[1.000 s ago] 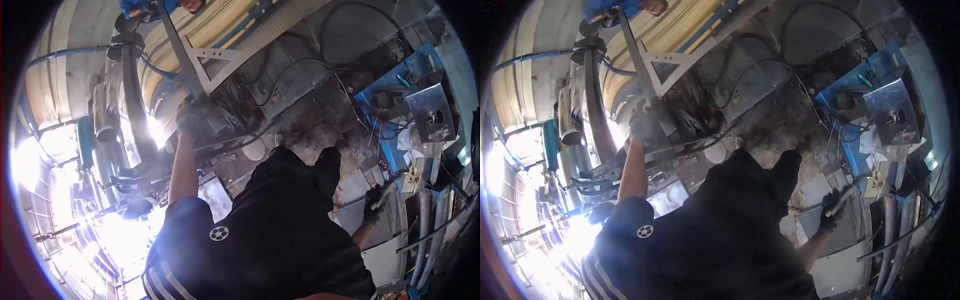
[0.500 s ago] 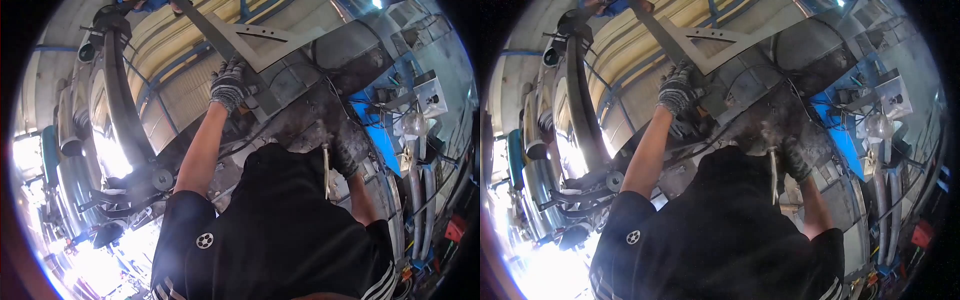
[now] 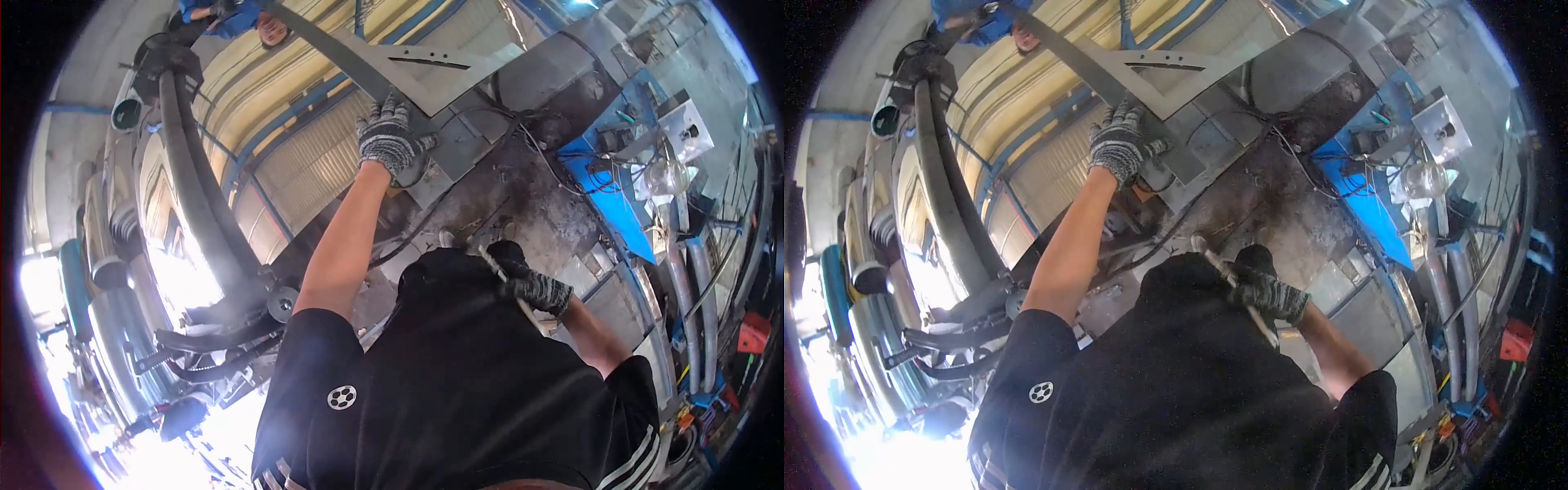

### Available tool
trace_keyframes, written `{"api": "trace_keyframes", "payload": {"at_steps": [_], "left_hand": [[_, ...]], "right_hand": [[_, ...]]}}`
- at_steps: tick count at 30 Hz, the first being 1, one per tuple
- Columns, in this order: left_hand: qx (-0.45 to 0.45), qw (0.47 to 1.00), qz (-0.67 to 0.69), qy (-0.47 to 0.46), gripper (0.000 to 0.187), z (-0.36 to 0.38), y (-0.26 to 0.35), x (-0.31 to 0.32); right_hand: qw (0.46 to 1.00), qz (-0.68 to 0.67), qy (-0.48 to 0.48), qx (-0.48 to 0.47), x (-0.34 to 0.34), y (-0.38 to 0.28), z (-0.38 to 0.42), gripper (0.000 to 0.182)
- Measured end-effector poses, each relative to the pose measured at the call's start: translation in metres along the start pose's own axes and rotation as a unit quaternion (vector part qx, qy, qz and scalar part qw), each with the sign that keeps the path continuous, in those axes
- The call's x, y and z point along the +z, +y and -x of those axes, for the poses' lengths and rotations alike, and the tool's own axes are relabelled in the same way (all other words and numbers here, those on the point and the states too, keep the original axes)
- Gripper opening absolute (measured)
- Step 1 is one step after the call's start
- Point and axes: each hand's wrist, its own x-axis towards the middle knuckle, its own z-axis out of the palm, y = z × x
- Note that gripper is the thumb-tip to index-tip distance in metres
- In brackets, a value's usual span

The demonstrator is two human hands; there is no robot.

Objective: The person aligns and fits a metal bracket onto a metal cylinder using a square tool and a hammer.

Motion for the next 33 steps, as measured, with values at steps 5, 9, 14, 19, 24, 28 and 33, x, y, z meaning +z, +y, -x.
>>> {"api": "trace_keyframes", "payload": {"at_steps": [5,9,14,19,24,28,33], "left_hand": [[0.008,1.000,-0.018,-0.010,0.076,-0.003,-0.015,0.010],[0.029,0.999,-0.023,0.015,0.062,-0.005,-0.019,0.015],[0.052,0.997,-0.029,0.039,0.060,-0.008,-0.026,0.016],[0.051,0.998,-0.027,0.028,0.054,-0.008,-0.032,0.013],[0.094,0.994,-0.044,0.041,0.053,-0.017,-0.043,0.014],[0.113,0.993,-0.021,-0.026,0.050,-0.028,-0.050,0.012],[0.157,0.986,-0.057,0.003,0.043,-0.026,-0.051,0.002]], "right_hand": [[0.959,-0.244,0.141,0.025,-0.011,0.014,-0.013,0.045],[0.898,-0.423,0.100,0.069,0.002,-0.002,-0.044,0.037],[0.892,-0.435,0.098,0.075,0.013,0.040,-0.097,0.041],[0.976,-0.210,0.030,0.041,0.039,0.012,-0.139,0.047],[0.797,0.524,0.005,-0.299,0.061,-0.030,-0.174,0.015],[0.973,-0.152,-0.054,-0.165,0.070,-0.068,-0.201,0.029],[0.925,-0.378,0.032,-0.036,0.069,-0.100,-0.241,0.031]]}}
